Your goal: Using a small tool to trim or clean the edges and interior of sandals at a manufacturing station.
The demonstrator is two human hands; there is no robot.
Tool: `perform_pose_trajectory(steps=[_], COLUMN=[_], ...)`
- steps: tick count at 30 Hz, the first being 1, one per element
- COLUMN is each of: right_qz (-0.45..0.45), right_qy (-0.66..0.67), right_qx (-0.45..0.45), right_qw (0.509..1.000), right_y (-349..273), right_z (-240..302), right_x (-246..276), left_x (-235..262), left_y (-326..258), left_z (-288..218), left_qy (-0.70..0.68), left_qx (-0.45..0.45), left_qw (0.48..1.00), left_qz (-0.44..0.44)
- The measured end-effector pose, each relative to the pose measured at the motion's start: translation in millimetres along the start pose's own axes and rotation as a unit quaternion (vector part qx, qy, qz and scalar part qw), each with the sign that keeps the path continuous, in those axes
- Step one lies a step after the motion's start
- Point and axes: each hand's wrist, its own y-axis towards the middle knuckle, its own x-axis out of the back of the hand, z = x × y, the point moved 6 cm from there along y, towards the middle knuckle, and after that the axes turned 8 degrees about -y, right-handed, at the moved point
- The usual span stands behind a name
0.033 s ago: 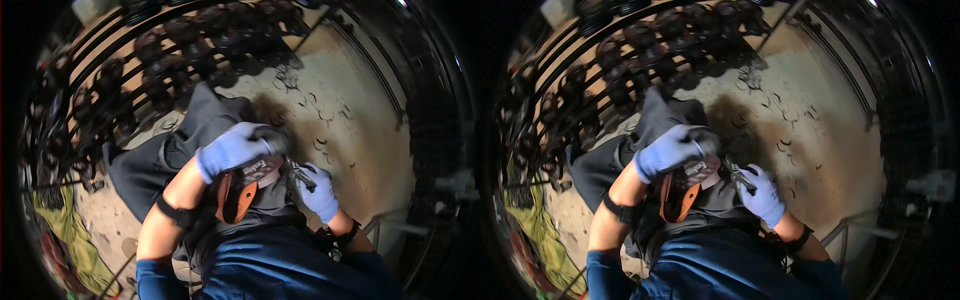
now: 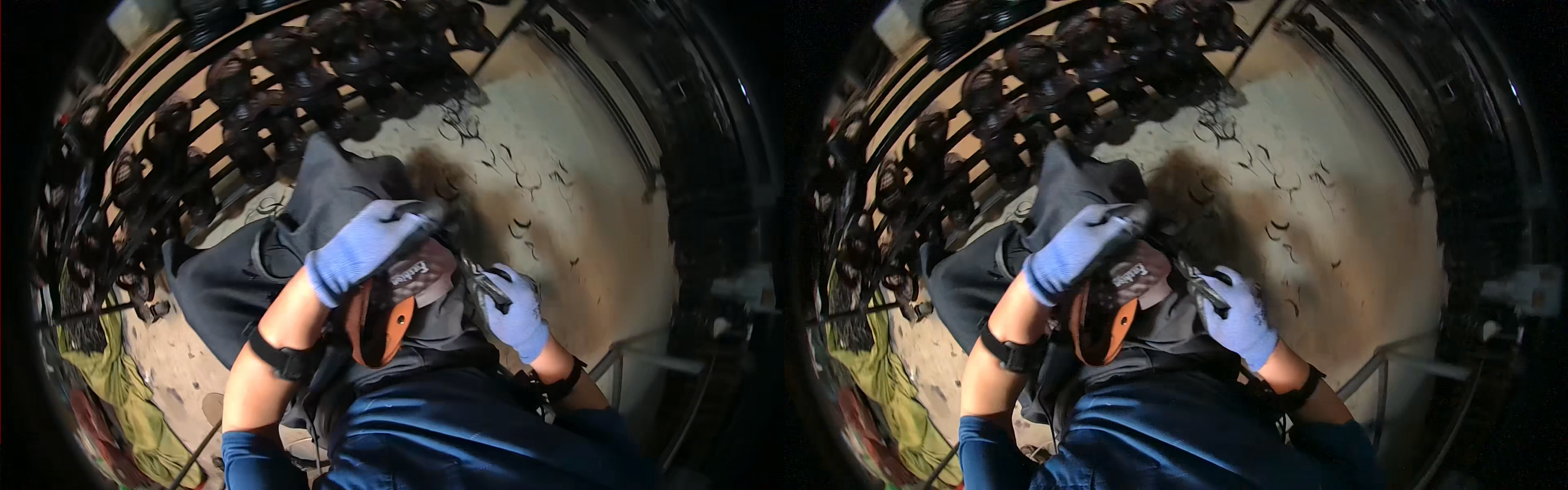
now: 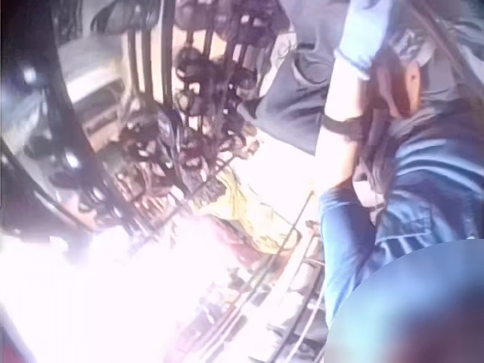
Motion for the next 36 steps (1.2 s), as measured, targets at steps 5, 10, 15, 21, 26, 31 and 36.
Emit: perform_pose_trajectory(steps=[5,10,15,21,26,31,36], right_qz=[-0.007,0.059,0.157,0.193,0.283,0.317,0.342], right_qy=[0.062,0.038,-0.051,-0.082,-0.153,-0.208,-0.205], right_qx=[-0.004,0.021,0.093,0.118,0.180,0.287,0.324], right_qw=[0.998,0.997,0.982,0.971,0.930,0.879,0.858], right_y=[-13,7,36,50,78,86,82], right_z=[-7,4,11,11,25,37,40], right_x=[-5,2,18,28,30,29,26], left_x=[-9,-5,-7,-9,-16,-27,-37], left_y=[-6,-10,-12,-8,-10,-7,-9], left_z=[4,18,22,27,14,17,26], left_qy=[0.182,0.176,0.181,0.183,0.229,0.266,0.275], left_qx=[-0.102,-0.095,-0.106,-0.117,-0.108,-0.100,-0.127], left_qw=[0.978,0.979,0.977,0.976,0.967,0.958,0.952], left_qz=[0.016,-0.041,-0.038,-0.033,-0.029,-0.047,-0.054])
